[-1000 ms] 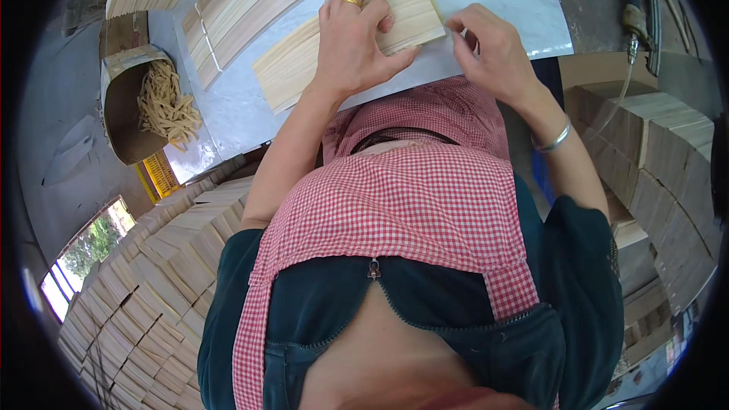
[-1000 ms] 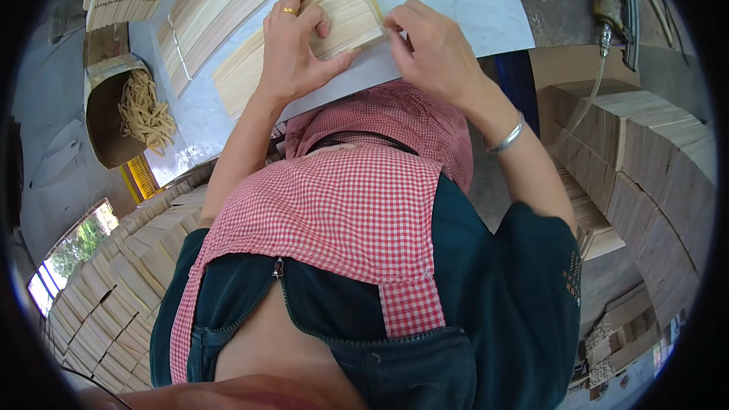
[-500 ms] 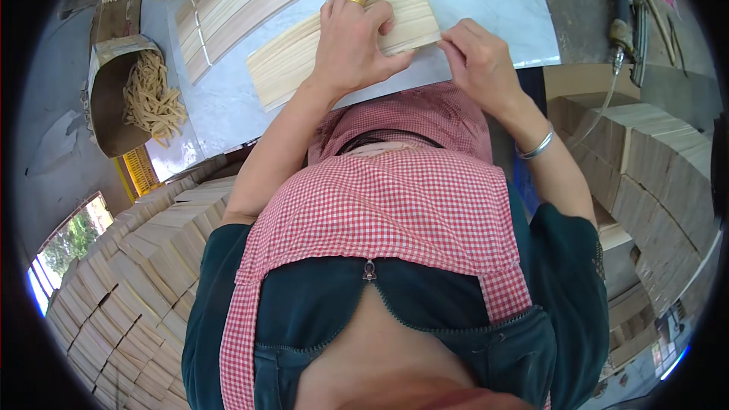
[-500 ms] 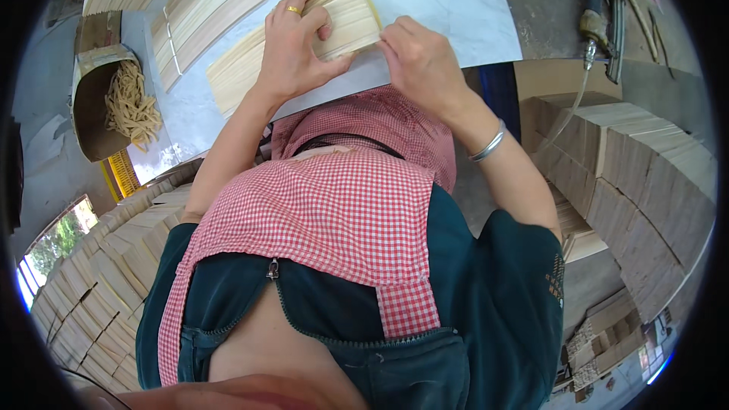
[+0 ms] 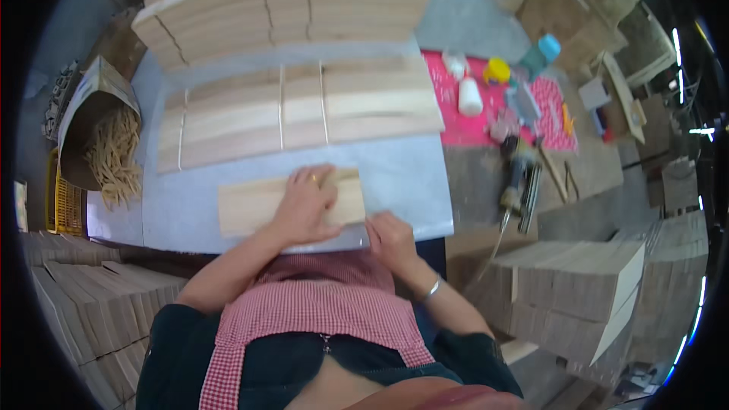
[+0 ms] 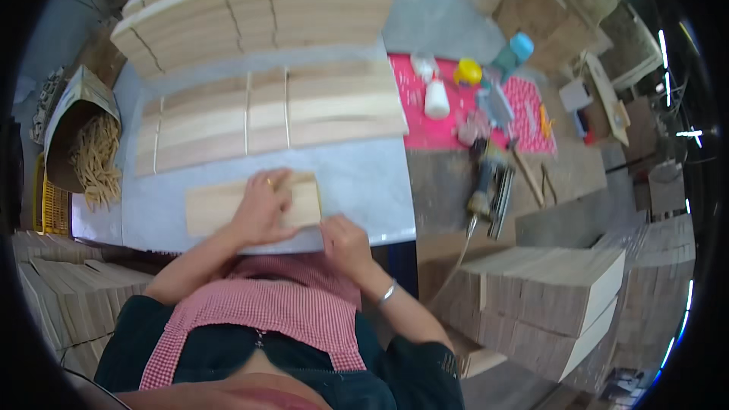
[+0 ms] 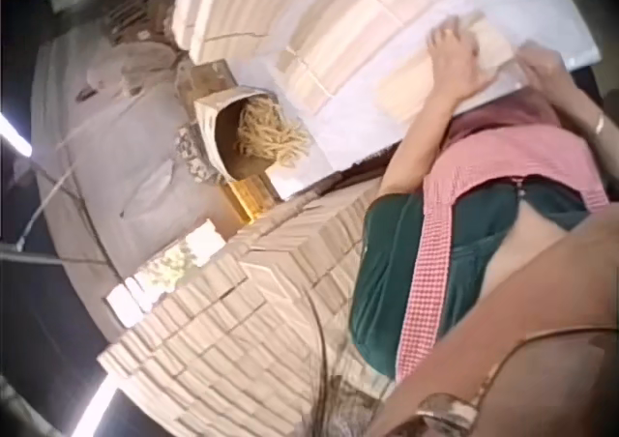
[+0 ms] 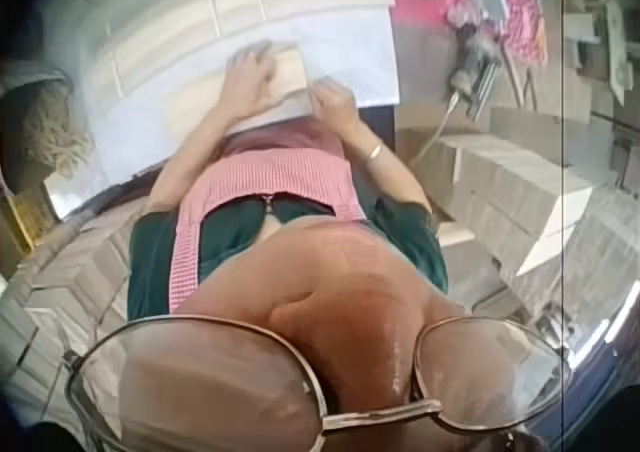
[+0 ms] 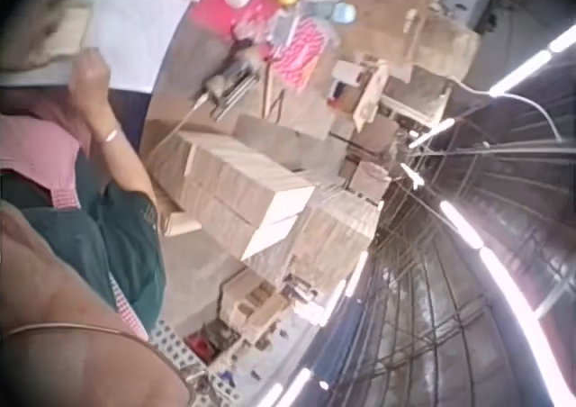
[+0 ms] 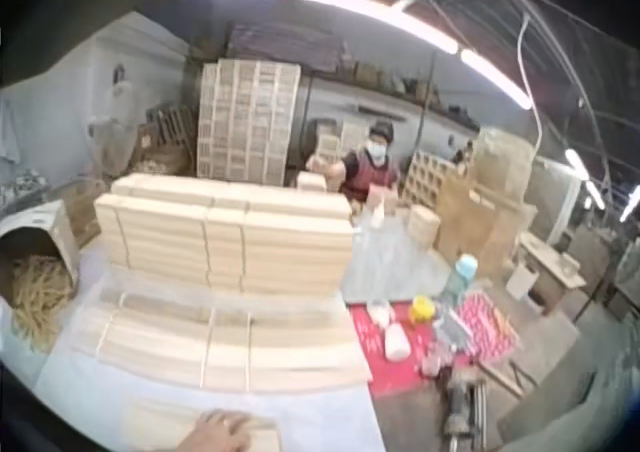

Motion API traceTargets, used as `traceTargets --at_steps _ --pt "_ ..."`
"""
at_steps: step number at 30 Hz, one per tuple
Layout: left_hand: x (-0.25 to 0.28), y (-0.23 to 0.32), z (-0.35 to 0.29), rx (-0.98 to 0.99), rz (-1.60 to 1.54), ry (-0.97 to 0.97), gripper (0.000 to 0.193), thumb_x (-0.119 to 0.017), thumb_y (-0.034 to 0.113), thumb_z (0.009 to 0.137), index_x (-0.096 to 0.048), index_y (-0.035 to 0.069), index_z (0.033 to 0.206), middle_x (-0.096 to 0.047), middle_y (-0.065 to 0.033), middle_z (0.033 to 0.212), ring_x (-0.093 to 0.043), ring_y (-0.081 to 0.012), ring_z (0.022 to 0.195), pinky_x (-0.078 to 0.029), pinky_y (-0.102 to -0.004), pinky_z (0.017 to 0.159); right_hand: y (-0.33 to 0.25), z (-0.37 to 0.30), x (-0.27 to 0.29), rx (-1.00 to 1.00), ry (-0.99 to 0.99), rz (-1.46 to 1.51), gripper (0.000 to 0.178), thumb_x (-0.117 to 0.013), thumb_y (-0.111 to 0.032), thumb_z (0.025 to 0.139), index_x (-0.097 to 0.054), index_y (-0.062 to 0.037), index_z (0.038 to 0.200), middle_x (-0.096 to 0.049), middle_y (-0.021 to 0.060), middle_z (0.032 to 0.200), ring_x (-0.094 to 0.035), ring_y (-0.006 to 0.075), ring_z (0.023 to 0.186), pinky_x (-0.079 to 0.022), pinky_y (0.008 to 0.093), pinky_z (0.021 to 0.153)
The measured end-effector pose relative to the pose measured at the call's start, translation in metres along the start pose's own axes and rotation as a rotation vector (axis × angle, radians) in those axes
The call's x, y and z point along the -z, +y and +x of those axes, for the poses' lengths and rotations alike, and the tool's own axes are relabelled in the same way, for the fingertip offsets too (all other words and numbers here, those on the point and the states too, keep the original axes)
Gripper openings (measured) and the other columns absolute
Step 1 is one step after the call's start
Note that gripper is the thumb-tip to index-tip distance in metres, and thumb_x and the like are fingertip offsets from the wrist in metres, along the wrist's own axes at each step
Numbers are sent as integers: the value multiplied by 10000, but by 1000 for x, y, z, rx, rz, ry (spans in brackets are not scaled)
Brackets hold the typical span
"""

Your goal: The person applies wood glue to slats and uses a pneumatic nail gun to assemble wooden box frames.

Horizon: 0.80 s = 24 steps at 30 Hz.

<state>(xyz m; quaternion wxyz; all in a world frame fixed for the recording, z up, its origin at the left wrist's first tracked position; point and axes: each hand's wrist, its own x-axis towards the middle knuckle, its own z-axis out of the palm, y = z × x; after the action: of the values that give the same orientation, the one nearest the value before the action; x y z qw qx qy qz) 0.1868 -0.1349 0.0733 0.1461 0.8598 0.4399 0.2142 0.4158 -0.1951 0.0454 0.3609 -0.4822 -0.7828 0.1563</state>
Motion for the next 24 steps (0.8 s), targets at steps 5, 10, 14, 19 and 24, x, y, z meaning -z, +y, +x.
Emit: traceTargets --at_steps 5,10,14,19,24 --pt "10 6 9 -36 -17 -53 433 -829 365 600 -551 83 774 -506 -220 1379 -453 -412 1218 -335 -514 1062 -8 6 5 -1 -13 -20 50 -668 -9 854 -679 -5 902 -645 109 847 -599 273 656 -495 349 591" --pt "3 4 14 -63 -71 -17 431 -825 373 610 -569 72 779 -519 -214 1349 -468 -396 1196 -363 -492 1045 -9 6 4 -7 -54 -64 55 -673 -14 854 -676 -6 909 -647 105 864 -601 271 656 -496 348 594" --pt "-4 1 17 -75 -153 17 426 -818 378 621 -587 62 791 -528 -213 1327 -479 -388 1181 -384 -473 1032 -8 14 9 -25 -88 -79 59 -674 -17 855 -679 -6 913 -650 104 866 -602 269 654 -496 344 595" --pt "-4 -1 14 -88 -135 71 421 -805 376 639 -607 48 814 -536 -218 1308 -494 -388 1159 -402 -458 1021 -14 31 18 -94 -101 7 58 -675 -24 852 -695 0 901 -654 106 838 -599 254 645 -491 330 592" --pt "-2 2 14 -90 -131 84 426 -792 367 659 -635 27 861 -541 -226 1298 -503 -396 1146 -409 -465 1017 -18 53 12 -307 -8 92 64 -685 -42 843 -709 4 880 -655 106 792 -589 235 630 -484 315 590"
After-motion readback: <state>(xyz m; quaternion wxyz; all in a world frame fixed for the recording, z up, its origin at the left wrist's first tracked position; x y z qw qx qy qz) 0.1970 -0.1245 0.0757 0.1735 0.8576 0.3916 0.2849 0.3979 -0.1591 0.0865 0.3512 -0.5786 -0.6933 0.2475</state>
